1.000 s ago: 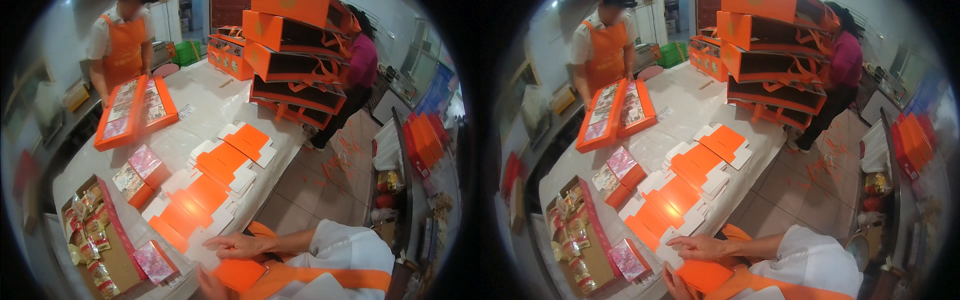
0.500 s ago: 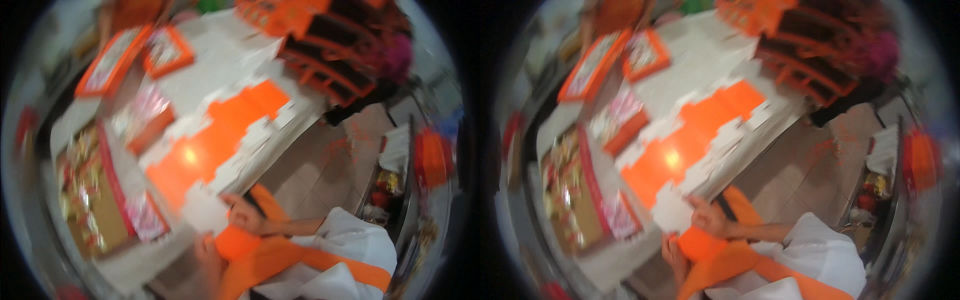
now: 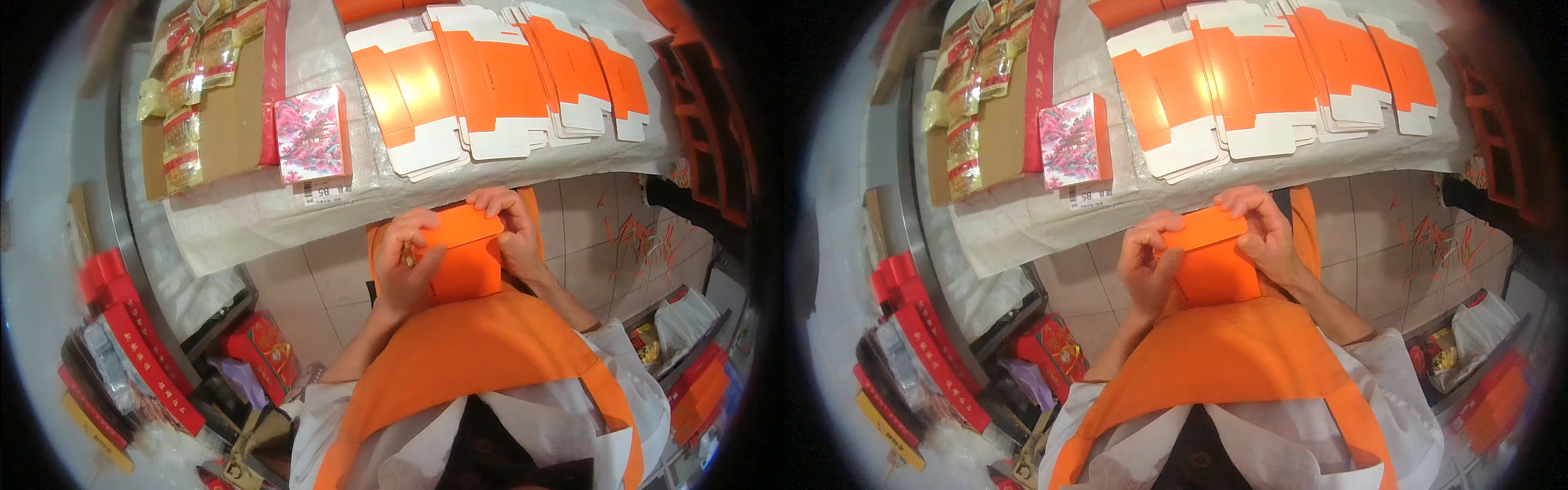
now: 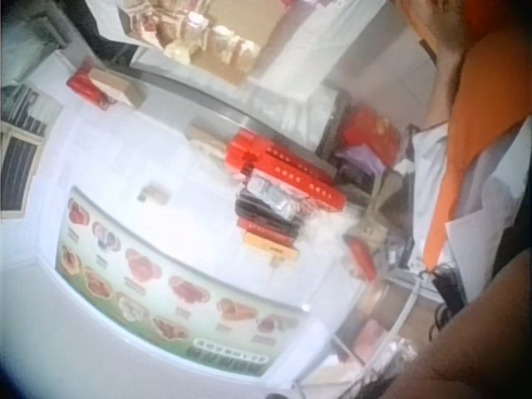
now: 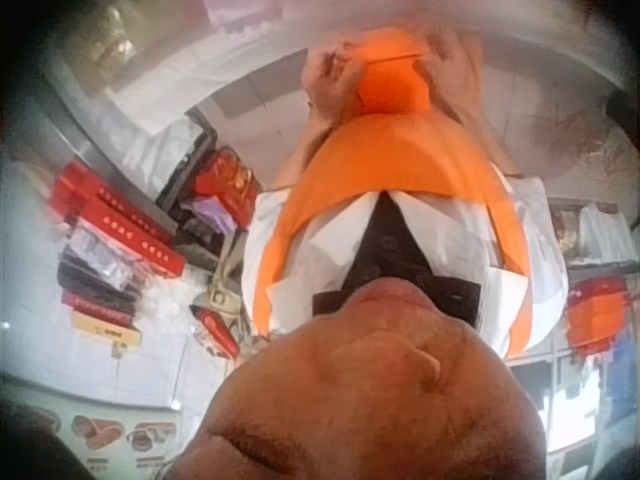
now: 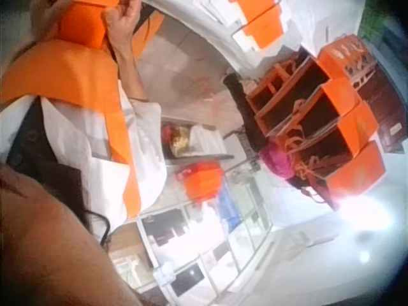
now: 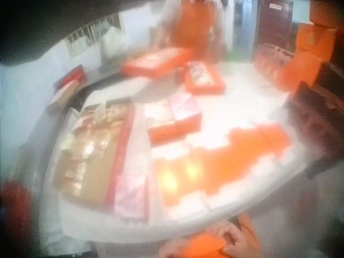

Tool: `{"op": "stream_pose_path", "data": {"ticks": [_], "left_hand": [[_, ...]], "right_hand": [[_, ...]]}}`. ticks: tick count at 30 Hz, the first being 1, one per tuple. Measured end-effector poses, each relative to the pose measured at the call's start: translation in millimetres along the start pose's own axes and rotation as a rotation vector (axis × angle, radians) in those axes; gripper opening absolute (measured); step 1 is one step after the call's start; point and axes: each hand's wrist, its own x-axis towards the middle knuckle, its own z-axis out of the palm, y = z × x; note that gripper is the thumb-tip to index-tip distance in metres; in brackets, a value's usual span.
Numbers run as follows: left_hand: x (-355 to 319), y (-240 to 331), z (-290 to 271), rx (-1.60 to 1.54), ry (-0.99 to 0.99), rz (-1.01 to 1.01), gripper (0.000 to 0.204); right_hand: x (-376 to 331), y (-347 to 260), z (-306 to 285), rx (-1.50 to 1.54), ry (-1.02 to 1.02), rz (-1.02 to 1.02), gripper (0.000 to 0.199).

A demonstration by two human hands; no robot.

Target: The person folds flat orange cardboard pieces into small boxes, inserts individually wrapped snack packets, and closes the boxes. Completed boxes are stacked on the table. The person repeats this process for multiple units.

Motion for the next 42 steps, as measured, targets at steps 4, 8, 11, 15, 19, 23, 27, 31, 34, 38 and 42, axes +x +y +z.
{"op": "stream_pose_path", "data": {"ticks": [4, 8, 11, 15, 19, 23, 27, 31, 34, 38, 42], "left_hand": [[6.0, 6.7, -3.3, 0.141, -0.108, -0.101, 0.027], [14.5, 13.6, -8.6, 0.165, -0.208, -0.029, 0.030], [14.8, 17.9, -8.6, 0.267, -0.208, -0.072, 0.031], [16.9, 21.7, -6.7, 0.326, -0.225, -0.069, 0.031], [24.8, 29.0, -3.4, 0.251, -0.160, -0.160, 0.023], [34.1, 32.5, -0.9, 0.184, -0.197, -0.332, 0.017], [38.1, 25.6, -3.7, 0.165, -0.244, -0.264, 0.018], [34.5, 20.1, -6.0, 0.149, -0.249, -0.311, 0.021], [31.7, 21.0, -5.2, 0.161, -0.239, -0.322, 0.022], [28.8, 22.5, -3.0, 0.156, -0.191, -0.340, 0.020], [19.3, 13.8, -1.0, 0.253, -0.158, -0.257, 0.017]], "right_hand": [[-4.2, -8.2, 2.3, -0.067, 0.027, 0.128, 0.024], [-4.5, -15.2, 3.6, -0.132, 0.030, 0.204, 0.025], [-3.2, -16.8, 2.8, -0.111, -0.006, 0.168, 0.030], [-3.0, -17.7, 2.8, -0.042, -0.001, 0.153, 0.028], [1.0, -22.1, 4.2, -0.023, 0.016, 0.127, 0.020], [10.5, -25.1, 4.6, -0.186, 0.086, 0.171, 0.012], [14.6, -23.4, 4.1, -0.131, 0.030, 0.256, 0.012], [14.6, -20.5, 2.6, -0.179, 0.019, 0.332, 0.010], [16.8, -19.6, 3.1, -0.090, 0.039, 0.363, 0.009], [20.1, -22.5, 4.6, -0.197, -0.044, 0.336, 0.012], [16.1, -22.9, 1.4, -0.123, -0.089, 0.374, 0.015]]}}
